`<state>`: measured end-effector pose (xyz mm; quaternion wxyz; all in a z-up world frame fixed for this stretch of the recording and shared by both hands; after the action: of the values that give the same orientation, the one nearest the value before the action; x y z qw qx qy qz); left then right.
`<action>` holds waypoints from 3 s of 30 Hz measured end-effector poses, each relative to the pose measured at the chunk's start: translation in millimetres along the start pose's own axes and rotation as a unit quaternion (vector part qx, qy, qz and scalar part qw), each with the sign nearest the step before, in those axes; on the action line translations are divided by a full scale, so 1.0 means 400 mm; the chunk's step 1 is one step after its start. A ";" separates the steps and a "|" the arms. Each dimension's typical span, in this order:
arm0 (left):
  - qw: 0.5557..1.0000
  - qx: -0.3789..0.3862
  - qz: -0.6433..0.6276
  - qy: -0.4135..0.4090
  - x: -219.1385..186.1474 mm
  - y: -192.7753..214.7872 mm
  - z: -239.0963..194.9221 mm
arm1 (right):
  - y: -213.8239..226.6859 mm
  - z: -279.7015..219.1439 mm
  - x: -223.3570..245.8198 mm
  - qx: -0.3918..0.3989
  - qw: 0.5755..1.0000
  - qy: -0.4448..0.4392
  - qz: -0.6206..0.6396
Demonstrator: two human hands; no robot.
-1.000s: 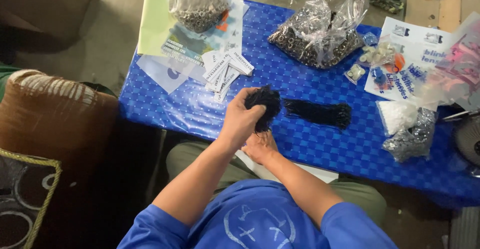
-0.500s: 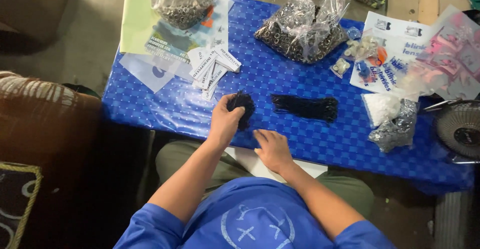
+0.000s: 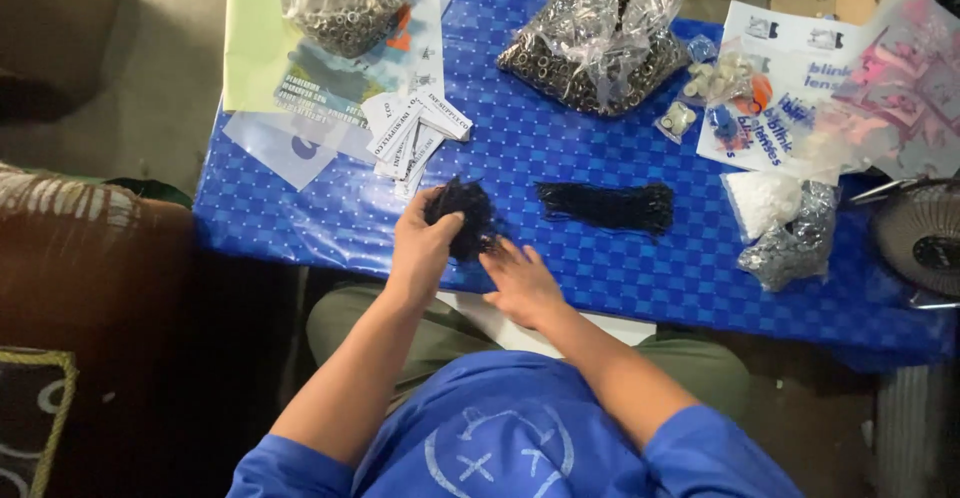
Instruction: Sorting small black zip ties and other small components on a table into organized piles.
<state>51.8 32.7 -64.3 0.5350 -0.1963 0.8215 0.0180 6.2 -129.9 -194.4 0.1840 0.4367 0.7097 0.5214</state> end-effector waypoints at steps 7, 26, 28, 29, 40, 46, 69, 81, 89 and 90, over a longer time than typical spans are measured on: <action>0.983 -0.036 0.179 0.020 0.150 0.094 0.047 | -0.051 -0.224 -0.161 -0.017 0.996 -0.088 -0.001; 0.740 -0.020 0.552 -0.384 0.290 -0.053 -0.072 | -0.141 -0.354 -0.326 -0.322 0.912 -0.210 0.143; 0.709 0.048 0.551 -0.438 0.285 -0.113 -0.101 | -0.141 -0.346 -0.305 -0.326 0.920 -0.191 0.108; 0.690 0.159 0.612 -0.351 0.312 -0.151 -0.103 | -0.136 -0.340 -0.278 -0.304 0.937 -0.170 0.035; 0.600 0.312 0.723 -0.140 0.335 -0.223 -0.110 | -0.163 -0.357 -0.275 -0.283 0.946 -0.151 -0.053; 0.644 0.229 0.723 -0.101 0.340 -0.142 -0.093 | -0.152 -0.377 -0.299 -0.315 0.920 -0.221 -0.073; 0.631 0.230 0.728 -0.137 0.300 -0.174 -0.129 | -0.134 -0.393 -0.333 -0.166 0.913 -0.370 0.033; 0.576 0.253 0.759 -0.168 0.374 -0.204 -0.100 | -0.117 -0.393 -0.328 -0.111 0.913 -0.389 0.052; 0.544 0.262 0.781 -0.159 0.309 -0.265 -0.102 | -0.077 -0.402 -0.355 -0.082 0.896 -0.425 0.096; 0.546 0.257 0.782 -0.153 0.303 -0.271 -0.095 | -0.069 -0.400 -0.357 -0.077 0.896 -0.426 0.103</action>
<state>13.3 -113.1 -135.9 0.4543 0.6760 0.5249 0.2473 -41.6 -340.8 -184.7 0.4469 0.6717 0.4726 0.3546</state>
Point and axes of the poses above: each hand's wrist, its own z-axis towards the middle knuckle, its own y-axis out of the back of the hand, x = y × z, the point moved 6 cm from there along z, towards the middle knuckle, and after that the axes turned 7 degrees about -z, right-handed, at the moved point
